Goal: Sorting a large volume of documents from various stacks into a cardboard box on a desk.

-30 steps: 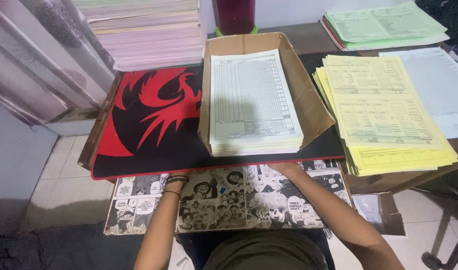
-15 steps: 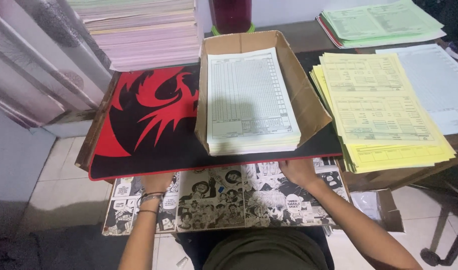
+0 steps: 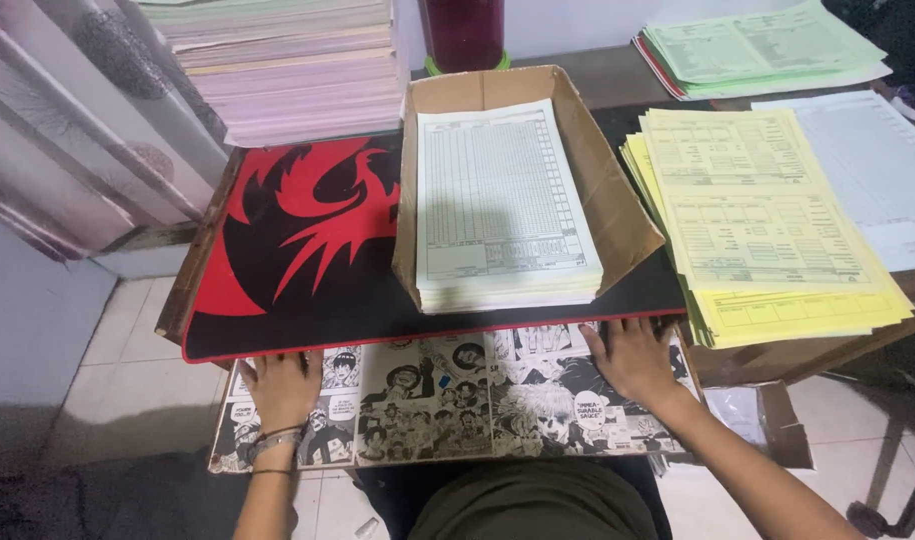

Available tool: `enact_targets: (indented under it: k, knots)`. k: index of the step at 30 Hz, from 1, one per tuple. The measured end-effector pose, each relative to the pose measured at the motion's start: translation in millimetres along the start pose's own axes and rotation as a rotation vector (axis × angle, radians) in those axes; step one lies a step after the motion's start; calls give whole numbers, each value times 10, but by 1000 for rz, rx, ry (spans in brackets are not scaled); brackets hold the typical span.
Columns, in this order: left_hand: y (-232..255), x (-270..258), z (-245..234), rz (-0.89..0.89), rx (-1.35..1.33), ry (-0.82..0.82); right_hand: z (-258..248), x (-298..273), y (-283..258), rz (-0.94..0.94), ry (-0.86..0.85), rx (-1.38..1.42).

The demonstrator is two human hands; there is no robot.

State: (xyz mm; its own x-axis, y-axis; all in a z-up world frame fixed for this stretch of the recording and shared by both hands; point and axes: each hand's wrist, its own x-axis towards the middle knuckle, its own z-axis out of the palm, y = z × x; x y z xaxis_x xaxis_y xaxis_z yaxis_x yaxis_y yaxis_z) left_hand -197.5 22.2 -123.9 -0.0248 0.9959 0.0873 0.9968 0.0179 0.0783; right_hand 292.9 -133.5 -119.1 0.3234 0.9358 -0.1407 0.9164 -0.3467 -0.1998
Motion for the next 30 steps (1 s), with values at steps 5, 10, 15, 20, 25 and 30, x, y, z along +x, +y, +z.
enact_targets:
  k: [5, 10, 15, 20, 25, 30]
  knots:
    - [72, -309, -138, 119, -139, -24, -271, -110, -159, 141, -207, -162]
    - [244, -819, -156, 413, -172, 169, -175, -295, -8, -302, 0, -267]
    - [273, -1205, -50, 488, -354, 280, -377, -878, -156, -650, 248, -1]
    - [238, -1265, 314, 526, -388, 504, 111, -1112, 24, -864, 467, -51]
    - [347, -1202, 272, 565, -365, 705, 228, -1041, 120, -923, 414, -35]
    - [395, -1018, 299, 579, -319, 739, 211, -797, 98, -962, 506, -135]
